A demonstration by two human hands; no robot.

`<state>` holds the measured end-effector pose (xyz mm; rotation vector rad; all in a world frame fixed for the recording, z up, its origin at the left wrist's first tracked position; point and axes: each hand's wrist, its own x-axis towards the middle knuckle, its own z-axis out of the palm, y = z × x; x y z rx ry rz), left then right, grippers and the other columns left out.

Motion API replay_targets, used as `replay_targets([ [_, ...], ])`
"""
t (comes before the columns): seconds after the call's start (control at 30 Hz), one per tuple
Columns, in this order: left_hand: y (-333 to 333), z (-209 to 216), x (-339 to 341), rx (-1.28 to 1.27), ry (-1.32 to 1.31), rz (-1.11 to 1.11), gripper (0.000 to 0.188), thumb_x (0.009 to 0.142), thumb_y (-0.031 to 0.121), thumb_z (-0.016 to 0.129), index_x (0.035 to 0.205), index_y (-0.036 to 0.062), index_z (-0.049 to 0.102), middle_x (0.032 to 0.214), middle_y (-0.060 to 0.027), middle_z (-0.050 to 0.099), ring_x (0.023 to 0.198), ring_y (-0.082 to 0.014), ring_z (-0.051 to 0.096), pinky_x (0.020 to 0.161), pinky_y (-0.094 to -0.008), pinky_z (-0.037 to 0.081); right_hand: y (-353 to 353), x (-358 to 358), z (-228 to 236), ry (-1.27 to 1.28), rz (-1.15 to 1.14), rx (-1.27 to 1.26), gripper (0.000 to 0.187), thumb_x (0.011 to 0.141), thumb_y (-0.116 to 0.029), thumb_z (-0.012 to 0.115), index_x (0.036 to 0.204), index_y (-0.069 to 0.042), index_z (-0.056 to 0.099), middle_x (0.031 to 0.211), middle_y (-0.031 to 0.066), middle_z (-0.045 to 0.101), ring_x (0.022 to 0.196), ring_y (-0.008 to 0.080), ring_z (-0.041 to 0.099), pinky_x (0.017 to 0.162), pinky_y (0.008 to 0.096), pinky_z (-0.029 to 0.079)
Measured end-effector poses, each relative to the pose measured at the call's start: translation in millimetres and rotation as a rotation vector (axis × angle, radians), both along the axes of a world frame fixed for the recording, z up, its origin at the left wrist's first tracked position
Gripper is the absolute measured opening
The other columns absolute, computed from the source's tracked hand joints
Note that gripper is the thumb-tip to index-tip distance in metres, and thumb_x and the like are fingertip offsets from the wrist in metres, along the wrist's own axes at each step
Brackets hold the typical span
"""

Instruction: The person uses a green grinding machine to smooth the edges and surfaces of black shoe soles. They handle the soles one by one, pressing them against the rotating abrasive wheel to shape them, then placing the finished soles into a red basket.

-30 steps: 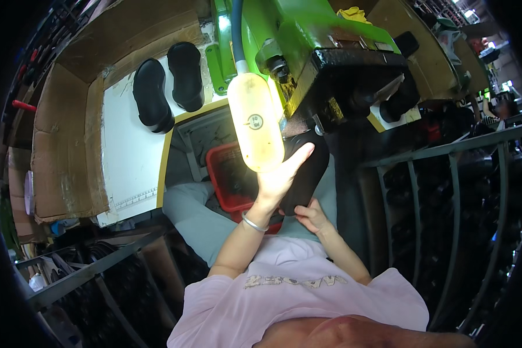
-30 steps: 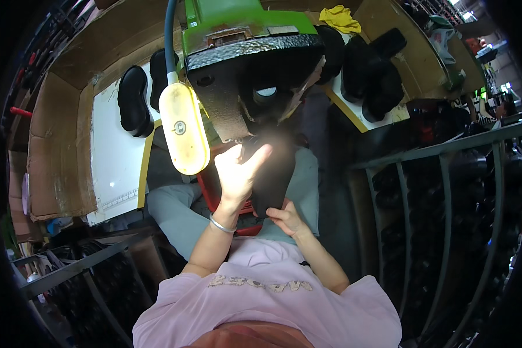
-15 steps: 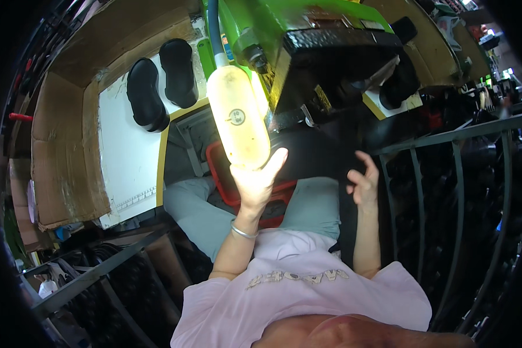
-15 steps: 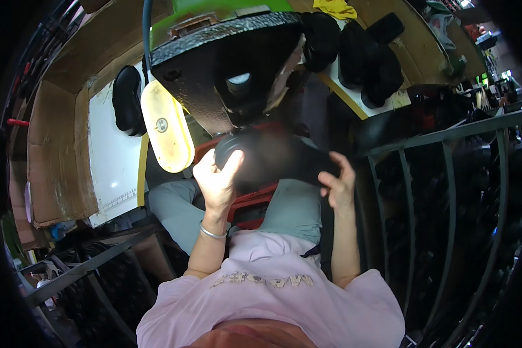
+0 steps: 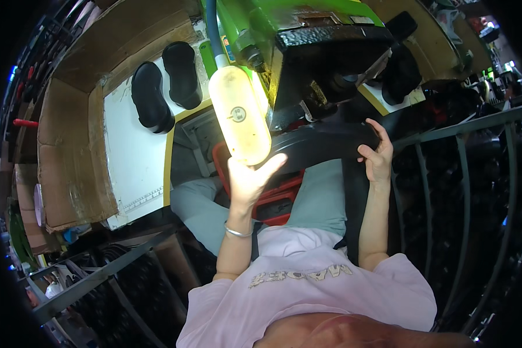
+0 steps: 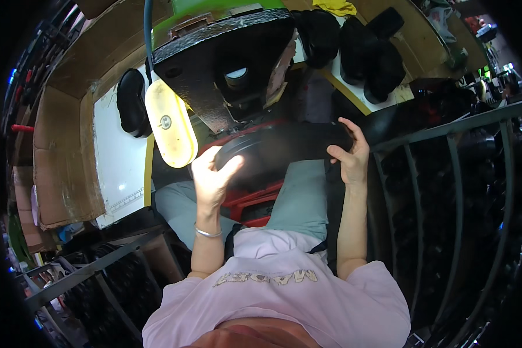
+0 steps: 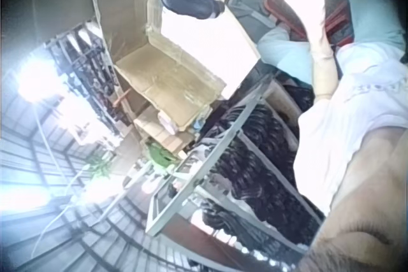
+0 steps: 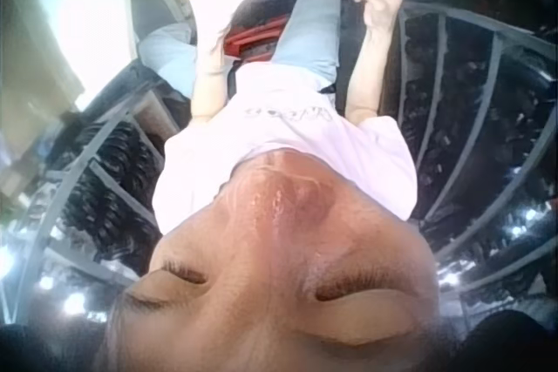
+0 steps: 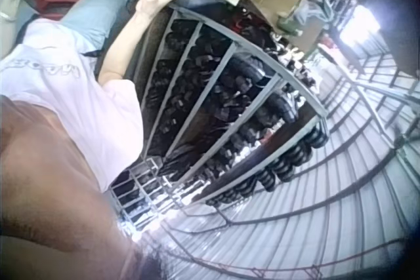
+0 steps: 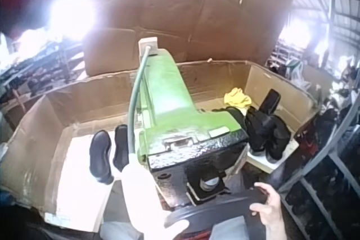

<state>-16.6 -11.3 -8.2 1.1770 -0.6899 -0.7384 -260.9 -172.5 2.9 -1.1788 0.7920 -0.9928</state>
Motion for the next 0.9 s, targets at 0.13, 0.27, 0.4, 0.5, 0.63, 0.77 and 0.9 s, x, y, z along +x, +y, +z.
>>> replay_targets([
  [0.13,-23,0,-14,0.017,-0.116,0.085,0.013,0.079,0.002,0.077,0.088,-0.0026,0.069,0.076,0.0004,0.065,0.066,-0.0043,0.054,0.062,-0.0195,0.043,-15,-6,9,0.077,-0.051,-0.061,0.067,0.069,-0.004,0.079,0.130,0.000,0.053,0.117,0.0111,0.058,0.080,0.0120,0.062,0.046,0.0181,0.043],
  [0.27,-24,3,-16,-0.031,-0.055,0.124,0.010,0.080,0.000,0.076,0.085,-0.0030,0.068,0.075,-0.0006,0.065,0.065,-0.0046,0.055,0.061,-0.0192,0.044,-29,1,28,0.133,-0.009,-0.107,0.066,0.069,-0.005,0.078,0.130,0.002,0.053,0.121,0.0134,0.057,0.078,0.0103,0.061,0.043,0.0166,0.040],
  [0.4,-15,3,-10,-0.050,0.007,0.145,0.008,0.081,-0.002,0.074,0.085,-0.0027,0.067,0.076,-0.0015,0.065,0.066,-0.0056,0.057,0.062,-0.0195,0.045,-34,18,42,0.192,0.048,-0.145,0.065,0.068,-0.008,0.079,0.128,0.002,0.055,0.123,0.0157,0.056,0.075,0.0081,0.059,0.042,0.0155,0.039],
  [0.5,-6,14,-5,-0.010,0.041,0.077,0.009,0.081,-0.003,0.073,0.087,-0.0021,0.066,0.079,-0.0015,0.065,0.068,-0.0058,0.057,0.064,-0.0192,0.046,-33,24,45,0.215,0.067,-0.189,0.066,0.067,-0.009,0.080,0.127,0.001,0.056,0.123,0.0155,0.056,0.079,0.0087,0.060,0.044,0.0153,0.040],
  [0.63,1,9,1,-0.007,-0.004,0.025,0.011,0.081,-0.003,0.073,0.090,-0.0019,0.066,0.083,-0.0017,0.065,0.070,-0.0057,0.057,0.066,-0.0195,0.046,-31,24,42,0.169,0.093,-0.240,0.066,0.068,-0.006,0.080,0.128,0.000,0.055,0.120,0.0124,0.058,0.084,0.0102,0.061,0.047,0.0150,0.043],
  [0.77,-14,13,-10,-0.017,-0.040,0.054,0.013,0.081,-0.001,0.074,0.092,-0.0025,0.066,0.082,-0.0018,0.065,0.072,-0.0057,0.058,0.066,-0.0203,0.047,-44,16,37,0.104,0.088,-0.218,0.064,0.069,-0.005,0.080,0.128,-0.001,0.055,0.116,0.0092,0.060,0.086,0.0108,0.062,0.048,0.0154,0.045],
  [0.9,-19,11,-14,-0.035,-0.038,0.096,0.013,0.081,-0.002,0.074,0.091,-0.0023,0.066,0.082,-0.0021,0.065,0.071,-0.0060,0.058,0.066,-0.0201,0.047,-50,18,41,0.162,0.088,-0.237,0.064,0.070,-0.005,0.080,0.129,-0.002,0.055,0.118,0.0093,0.059,0.085,0.0104,0.062,0.047,0.0146,0.044],
])
